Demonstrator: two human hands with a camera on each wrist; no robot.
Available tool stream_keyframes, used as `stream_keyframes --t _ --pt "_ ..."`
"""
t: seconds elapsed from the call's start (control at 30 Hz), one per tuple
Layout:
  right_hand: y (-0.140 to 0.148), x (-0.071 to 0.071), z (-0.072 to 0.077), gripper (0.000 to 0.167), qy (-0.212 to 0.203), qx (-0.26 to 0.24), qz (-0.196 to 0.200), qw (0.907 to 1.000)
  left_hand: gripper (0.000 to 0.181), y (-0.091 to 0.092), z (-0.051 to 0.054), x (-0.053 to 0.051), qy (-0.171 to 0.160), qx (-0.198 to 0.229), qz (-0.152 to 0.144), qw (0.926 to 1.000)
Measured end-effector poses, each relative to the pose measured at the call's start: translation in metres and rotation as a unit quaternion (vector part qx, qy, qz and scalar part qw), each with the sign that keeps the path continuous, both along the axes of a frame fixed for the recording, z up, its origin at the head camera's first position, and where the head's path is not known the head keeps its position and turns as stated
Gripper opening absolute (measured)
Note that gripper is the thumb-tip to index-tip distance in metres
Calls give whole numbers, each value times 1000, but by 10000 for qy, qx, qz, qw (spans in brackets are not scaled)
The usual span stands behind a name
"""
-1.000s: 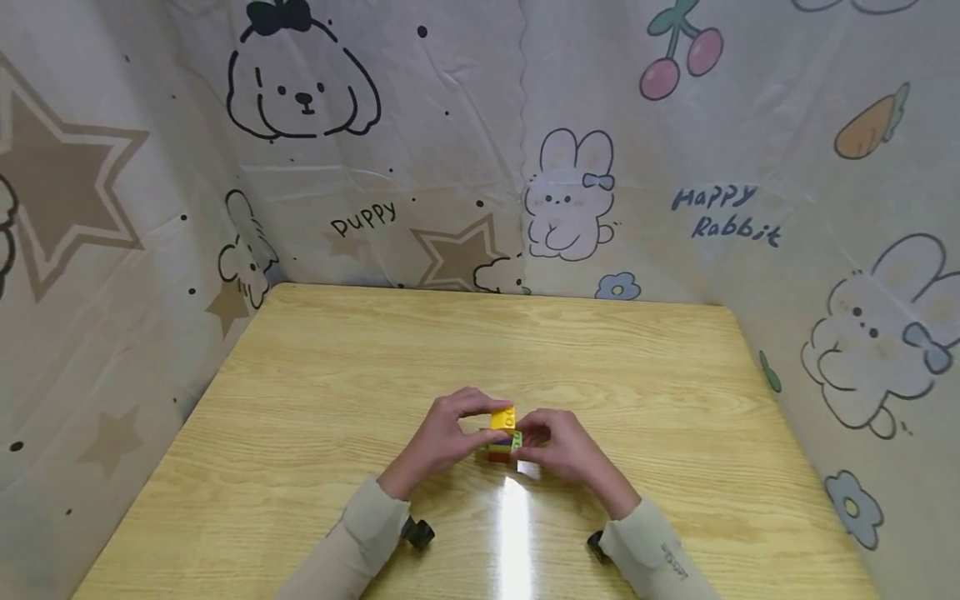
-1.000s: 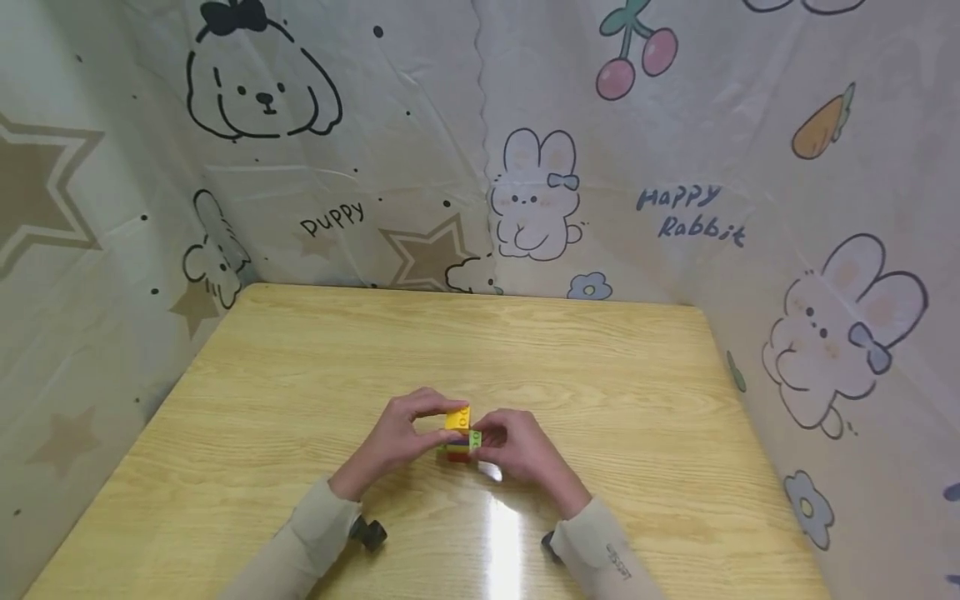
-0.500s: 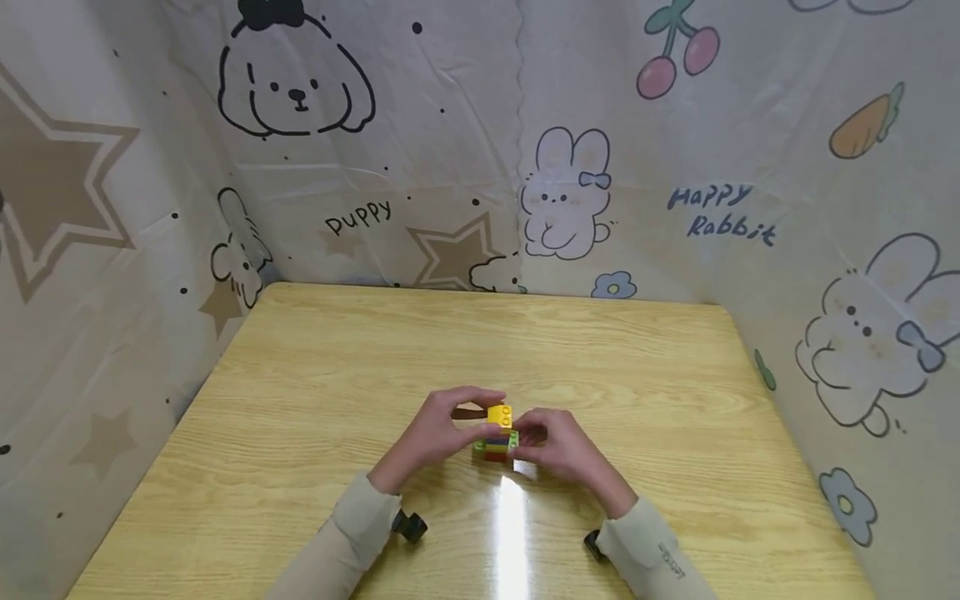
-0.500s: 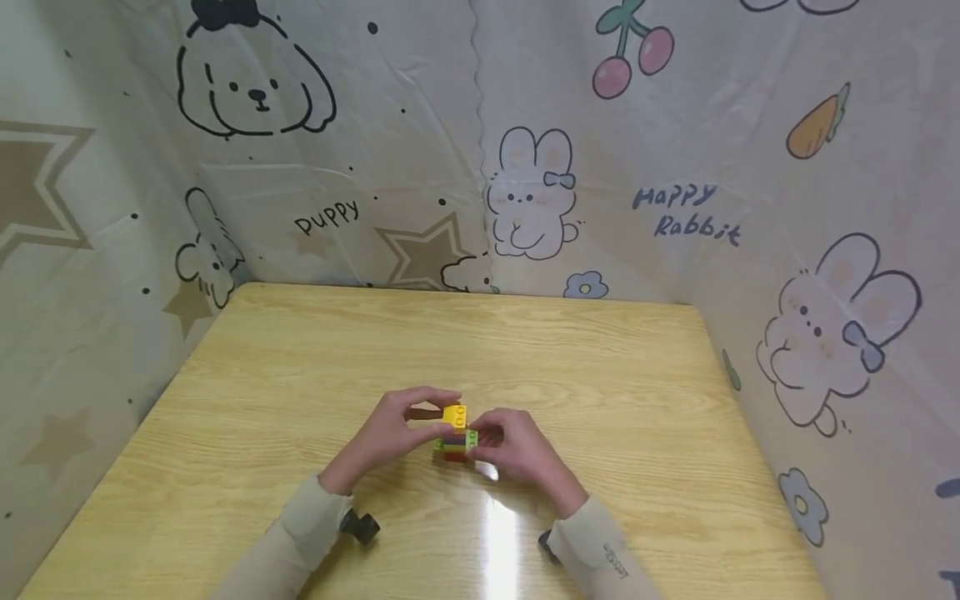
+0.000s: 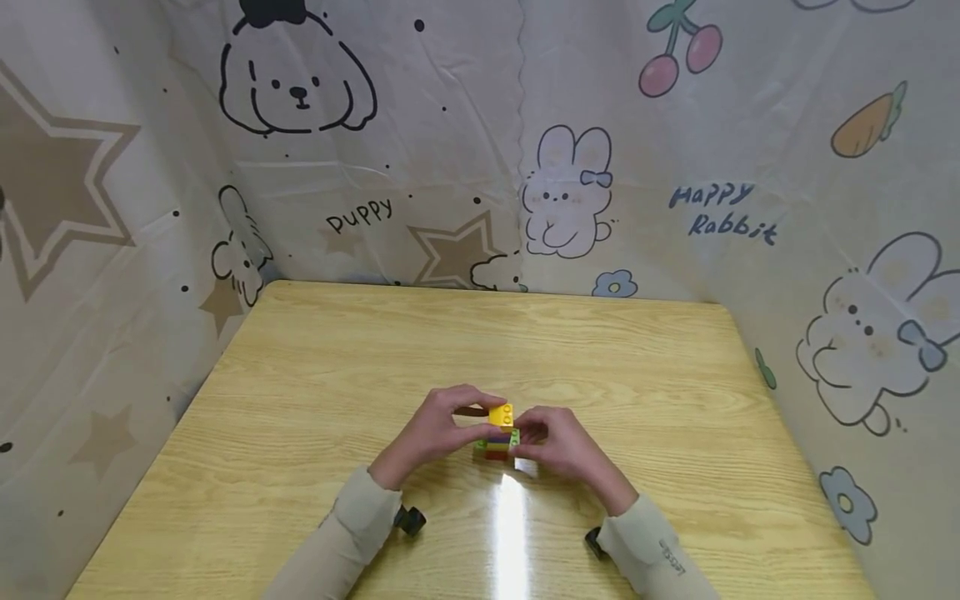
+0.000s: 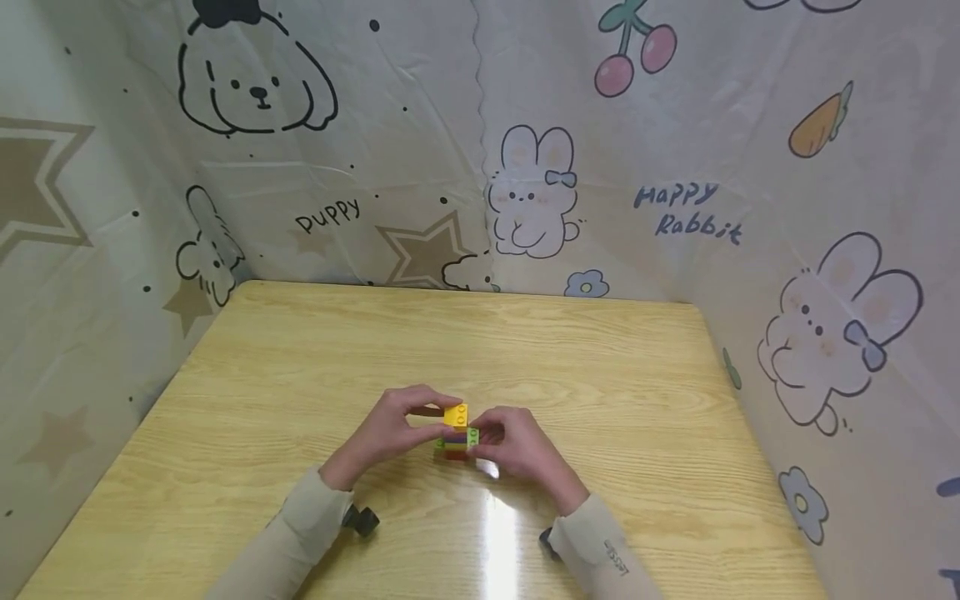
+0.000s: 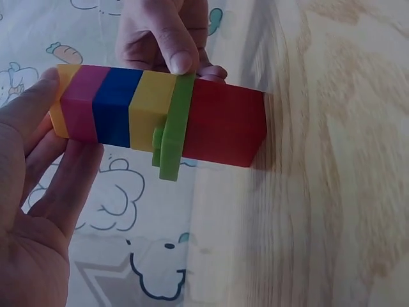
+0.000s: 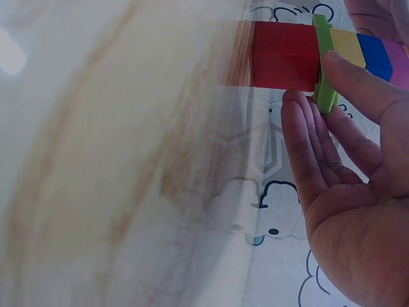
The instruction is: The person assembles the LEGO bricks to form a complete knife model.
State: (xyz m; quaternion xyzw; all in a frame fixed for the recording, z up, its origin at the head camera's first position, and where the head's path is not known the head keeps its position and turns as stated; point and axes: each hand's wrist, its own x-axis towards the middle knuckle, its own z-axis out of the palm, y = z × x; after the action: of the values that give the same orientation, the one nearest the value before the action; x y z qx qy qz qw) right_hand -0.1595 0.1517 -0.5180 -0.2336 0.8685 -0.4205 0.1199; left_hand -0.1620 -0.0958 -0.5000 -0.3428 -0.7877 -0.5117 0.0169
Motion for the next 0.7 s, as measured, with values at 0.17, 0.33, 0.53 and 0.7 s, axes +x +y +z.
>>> stream_keyframes --t 0.17,0.33,0.53,0.7 --pt "1 0 1 28 -25 -2 -9 10000 33 0 1 0 44 20 47 10000" --pt "0 0 2 28 -56 26 -53 10000 33 1 0 0 -72 83 54 9999" --pt "-1 0 2 30 -118 -11 -54 9999 32 1 0 0 -222 107 82 9997" --pt "-2 0 1 30 -136 -19 -67 9999 33 1 1 1 -384 95 121 9991"
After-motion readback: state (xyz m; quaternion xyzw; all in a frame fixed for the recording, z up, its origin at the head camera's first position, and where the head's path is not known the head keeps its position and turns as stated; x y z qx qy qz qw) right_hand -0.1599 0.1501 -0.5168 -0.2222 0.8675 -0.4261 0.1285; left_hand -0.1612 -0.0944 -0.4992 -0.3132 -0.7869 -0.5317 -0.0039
